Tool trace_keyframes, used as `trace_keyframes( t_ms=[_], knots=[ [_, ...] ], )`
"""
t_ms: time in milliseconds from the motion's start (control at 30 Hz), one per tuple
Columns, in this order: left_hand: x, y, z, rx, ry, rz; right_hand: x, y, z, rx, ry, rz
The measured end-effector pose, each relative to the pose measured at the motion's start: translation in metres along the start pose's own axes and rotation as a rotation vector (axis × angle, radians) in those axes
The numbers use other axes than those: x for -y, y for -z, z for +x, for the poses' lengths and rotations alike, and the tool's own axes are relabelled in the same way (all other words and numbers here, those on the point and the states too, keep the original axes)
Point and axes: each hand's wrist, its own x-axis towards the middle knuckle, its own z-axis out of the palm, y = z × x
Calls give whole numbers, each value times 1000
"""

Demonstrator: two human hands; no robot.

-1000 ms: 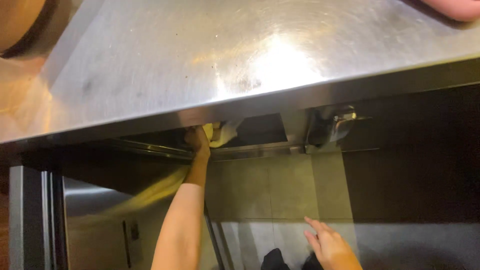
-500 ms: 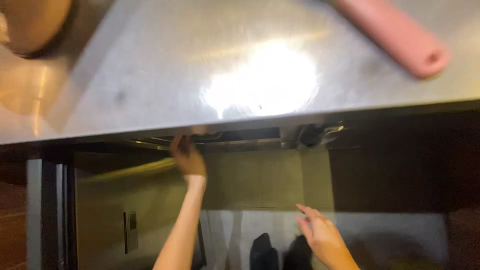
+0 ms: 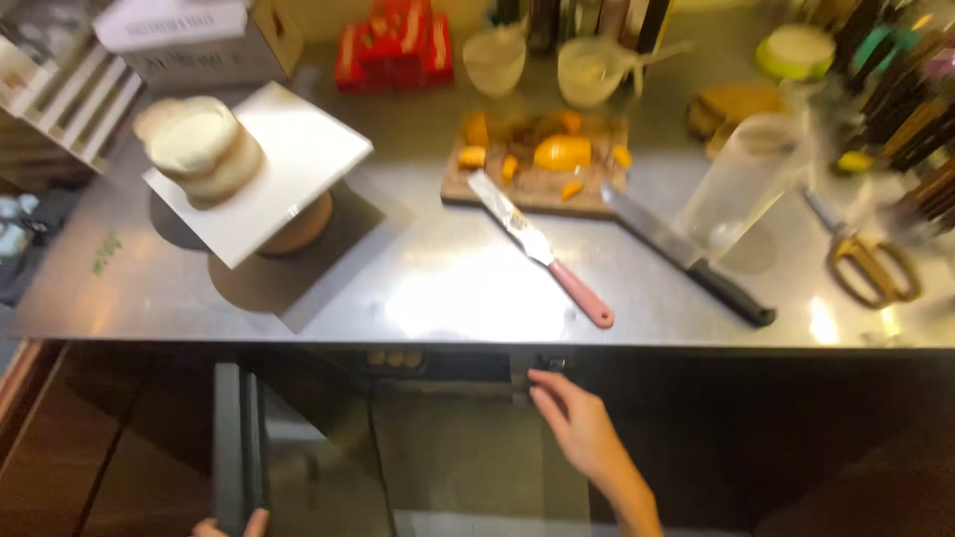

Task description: The person spreads cream on a cake with a palette knife, places another cake layer on top, and pipes cream onto it using a piping bag. After smoothing the cream and piping a raised border around the edge, the person places sliced fruit into the center of the cake.

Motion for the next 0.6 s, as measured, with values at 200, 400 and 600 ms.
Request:
trace_keyframes(
  t_ms=[200, 400, 600],
  knots=[
    [-104, -31, -54, 8, 13, -427, 17, -20, -4, 22, -84, -55],
    [-244, -59, -81, 314, 354, -523, 50, -19, 60, -150, 34, -143],
    [-280, -52, -83, 191, 233, -1026, 58, -16, 139, -355, 110, -126]
  ],
)
